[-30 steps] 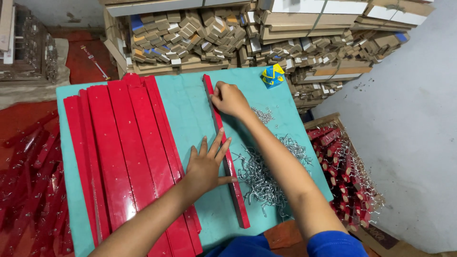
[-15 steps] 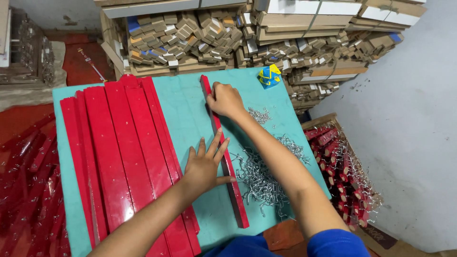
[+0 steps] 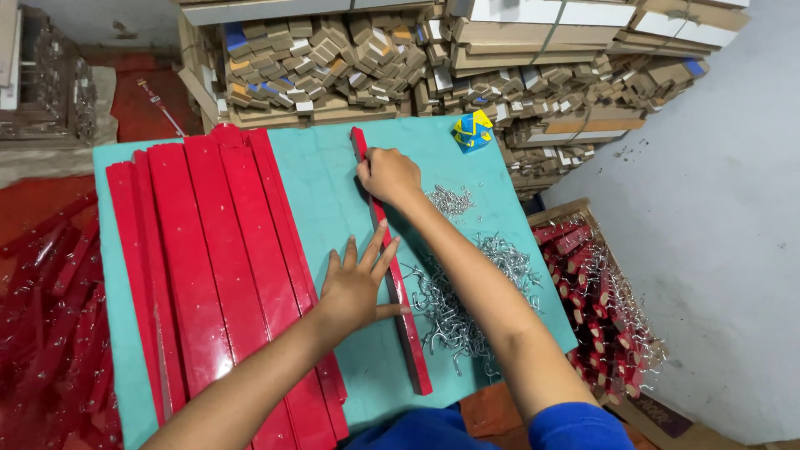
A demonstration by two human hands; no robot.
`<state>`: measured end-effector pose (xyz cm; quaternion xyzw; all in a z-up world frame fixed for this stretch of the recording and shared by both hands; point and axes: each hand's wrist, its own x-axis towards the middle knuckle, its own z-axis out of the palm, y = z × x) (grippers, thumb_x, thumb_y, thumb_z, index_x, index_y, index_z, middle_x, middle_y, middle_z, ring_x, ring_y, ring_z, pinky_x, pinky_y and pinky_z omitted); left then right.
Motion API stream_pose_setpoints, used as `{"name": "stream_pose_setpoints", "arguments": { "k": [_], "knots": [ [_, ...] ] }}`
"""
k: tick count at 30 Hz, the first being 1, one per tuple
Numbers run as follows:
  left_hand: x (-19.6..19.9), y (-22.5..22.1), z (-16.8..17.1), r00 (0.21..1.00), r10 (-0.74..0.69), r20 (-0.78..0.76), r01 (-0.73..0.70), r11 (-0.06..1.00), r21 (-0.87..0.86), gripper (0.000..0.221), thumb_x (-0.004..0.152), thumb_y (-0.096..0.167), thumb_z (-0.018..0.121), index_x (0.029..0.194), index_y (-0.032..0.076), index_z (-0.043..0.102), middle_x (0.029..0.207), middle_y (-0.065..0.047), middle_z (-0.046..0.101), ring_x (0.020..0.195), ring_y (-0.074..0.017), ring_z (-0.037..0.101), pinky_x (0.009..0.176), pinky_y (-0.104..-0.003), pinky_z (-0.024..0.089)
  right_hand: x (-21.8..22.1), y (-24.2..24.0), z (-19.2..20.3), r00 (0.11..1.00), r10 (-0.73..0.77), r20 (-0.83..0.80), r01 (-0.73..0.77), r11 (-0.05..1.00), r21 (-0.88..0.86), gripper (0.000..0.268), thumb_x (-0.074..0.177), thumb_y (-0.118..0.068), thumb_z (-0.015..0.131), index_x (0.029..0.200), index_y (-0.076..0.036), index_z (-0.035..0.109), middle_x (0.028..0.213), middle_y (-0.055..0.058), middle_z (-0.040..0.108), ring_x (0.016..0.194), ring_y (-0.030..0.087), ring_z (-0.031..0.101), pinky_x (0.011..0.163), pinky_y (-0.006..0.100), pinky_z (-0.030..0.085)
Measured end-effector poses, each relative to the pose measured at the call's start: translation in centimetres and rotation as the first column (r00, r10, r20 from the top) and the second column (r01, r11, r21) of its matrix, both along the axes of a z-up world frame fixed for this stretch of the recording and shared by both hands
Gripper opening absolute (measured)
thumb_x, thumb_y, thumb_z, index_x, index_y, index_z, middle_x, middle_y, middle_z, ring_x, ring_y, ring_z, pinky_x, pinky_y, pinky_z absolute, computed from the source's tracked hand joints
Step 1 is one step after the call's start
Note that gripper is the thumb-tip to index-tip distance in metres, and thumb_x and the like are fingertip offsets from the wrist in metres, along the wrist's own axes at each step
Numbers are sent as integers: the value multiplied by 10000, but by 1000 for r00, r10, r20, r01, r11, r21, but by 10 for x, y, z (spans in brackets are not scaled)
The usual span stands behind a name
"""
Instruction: Attaching metal clips to red plastic strips and packing them into a box
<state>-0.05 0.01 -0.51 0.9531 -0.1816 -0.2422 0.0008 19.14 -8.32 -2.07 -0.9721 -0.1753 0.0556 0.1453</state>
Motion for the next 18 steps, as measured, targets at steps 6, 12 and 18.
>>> {"name": "stream_pose_setpoints", "arguments": {
  "k": [6, 12, 18],
  "knots": [
    [-2, -2, 2, 1000, -3, 16, 4, 1000, -18, 1145, 863, 872, 349, 1642, 188, -137, 1712, -114, -199, 1528, -440, 192, 1181, -640, 203, -20, -29, 31, 989, -22, -144, 27, 999, 33, 383, 978, -347, 498, 1017, -26, 704, 954, 271, 734, 1023, 514, 695, 836, 603, 564],
    [-6, 0, 16, 1000, -11, -3, 11, 1000, -11, 1138, 874, 851, 348, 1642, 173, -148, 1716, -124, -189, 1539, -445, 153, 1202, -668, 81, 10, -119, -33, 974, -206, -92, 154, 906, -394, 317, 912, -170, 595, 1197, -58, 676, 1030, 217, 723, 989, 470, 722, 795, 603, 590],
    [-7, 0, 24, 997, -47, 69, 49, 998, -36, 1128, 876, 825, 384, 1640, 185, -143, 1720, -158, -96, 1540, -465, 117, 1165, -737, -38, 9, -141, -58, 972, -211, -106, 167, 931, -324, 347, 932, -139, 580, 1272, -89, 630, 1065, 224, 707, 1020, 488, 712, 812, 594, 594]
  ]
}}
